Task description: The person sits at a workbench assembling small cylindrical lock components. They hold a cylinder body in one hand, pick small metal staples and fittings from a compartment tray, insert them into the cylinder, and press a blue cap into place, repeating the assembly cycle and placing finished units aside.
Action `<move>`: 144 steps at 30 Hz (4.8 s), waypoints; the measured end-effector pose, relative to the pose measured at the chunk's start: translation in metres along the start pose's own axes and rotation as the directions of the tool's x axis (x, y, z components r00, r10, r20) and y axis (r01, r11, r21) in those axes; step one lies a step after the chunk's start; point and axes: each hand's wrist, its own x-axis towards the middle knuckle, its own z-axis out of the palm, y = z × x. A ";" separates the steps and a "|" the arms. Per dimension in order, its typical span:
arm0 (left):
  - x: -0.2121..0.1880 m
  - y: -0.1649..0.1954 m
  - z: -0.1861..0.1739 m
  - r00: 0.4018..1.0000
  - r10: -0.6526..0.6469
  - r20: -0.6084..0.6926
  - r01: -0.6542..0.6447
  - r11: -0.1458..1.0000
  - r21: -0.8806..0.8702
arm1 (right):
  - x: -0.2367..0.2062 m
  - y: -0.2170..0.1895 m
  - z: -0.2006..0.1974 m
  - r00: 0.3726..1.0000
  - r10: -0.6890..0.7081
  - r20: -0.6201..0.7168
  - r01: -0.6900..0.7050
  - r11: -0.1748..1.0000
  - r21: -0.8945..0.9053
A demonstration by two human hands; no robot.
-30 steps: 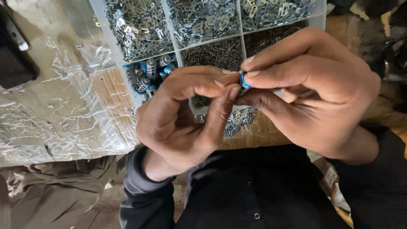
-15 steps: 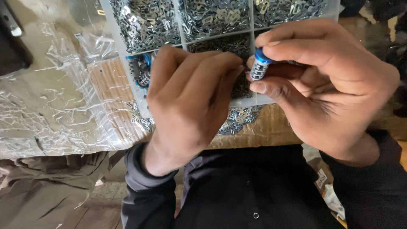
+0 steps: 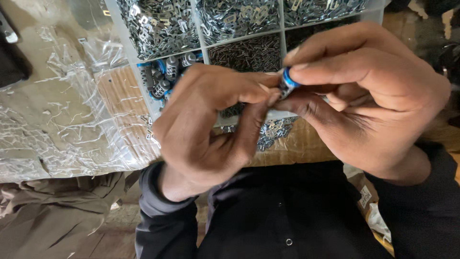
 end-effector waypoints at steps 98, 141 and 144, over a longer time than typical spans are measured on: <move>-0.027 0.008 0.001 0.912 -0.403 0.075 0.396 0.817 -0.420 | -0.003 0.005 0.004 0.996 -0.049 -0.074 0.046 0.998 -0.049; 0.004 0.008 -0.001 0.990 -0.022 0.136 -0.055 0.843 0.535 | 0.006 -0.004 0.003 0.997 -0.013 -0.082 0.010 1.000 -0.027; -0.004 0.011 -0.004 0.990 -0.129 0.065 0.094 0.918 0.385 | 0.005 -0.001 0.003 0.997 -0.032 -0.067 0.031 0.999 -0.018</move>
